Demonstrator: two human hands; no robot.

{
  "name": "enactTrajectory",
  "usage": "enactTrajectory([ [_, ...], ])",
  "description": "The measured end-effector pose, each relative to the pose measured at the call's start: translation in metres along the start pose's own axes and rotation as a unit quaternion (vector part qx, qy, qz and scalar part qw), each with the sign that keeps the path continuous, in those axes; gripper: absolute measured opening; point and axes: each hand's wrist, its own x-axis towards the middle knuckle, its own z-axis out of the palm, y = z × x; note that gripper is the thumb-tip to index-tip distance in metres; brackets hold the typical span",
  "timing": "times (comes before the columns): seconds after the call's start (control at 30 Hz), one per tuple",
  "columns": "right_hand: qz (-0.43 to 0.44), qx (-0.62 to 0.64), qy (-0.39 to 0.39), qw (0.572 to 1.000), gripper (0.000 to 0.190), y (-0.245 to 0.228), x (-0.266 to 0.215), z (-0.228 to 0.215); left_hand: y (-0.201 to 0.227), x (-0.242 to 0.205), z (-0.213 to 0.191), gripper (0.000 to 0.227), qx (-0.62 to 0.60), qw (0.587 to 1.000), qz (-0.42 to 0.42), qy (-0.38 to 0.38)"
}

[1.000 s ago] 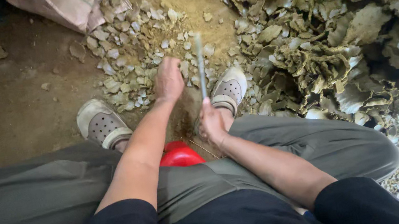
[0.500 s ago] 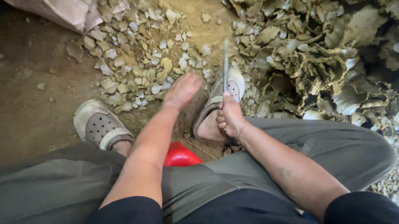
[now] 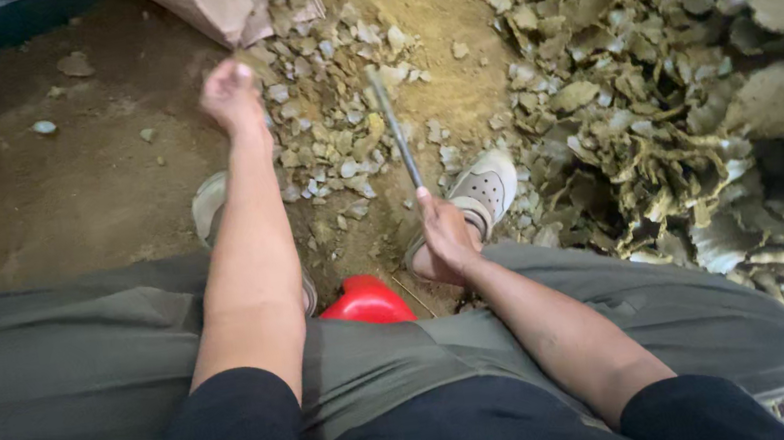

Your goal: The person sits on a red stool and uses a metal rod to repeatedly strike and crush a pile of brittle, shell-like material on the floor. They occasionally gather the broken pieces by hand and place them into a nearby cloth sack.

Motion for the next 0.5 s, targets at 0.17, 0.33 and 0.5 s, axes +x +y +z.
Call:
enactTrajectory([
  [0.17,0.109,0.078,-0.007,0.991,0.072,-0.002,0.018,0.013,-0.009,-0.065,-0.008,0.016,0.223,0.966,-0.039,-0.123],
  [0.33,-0.018,0.144,0.113,0.983,0.072,0.014,0.032,0.018,0.004,-0.095,-0.014,0.019,0.42,0.895,0.097,-0.113],
  [0.5,0.081,0.099,0.082,0.988,0.077,0.028,0.06,0.044,0.017,-0.089,-0.014,0.019,0.438,0.872,0.204,-0.08],
])
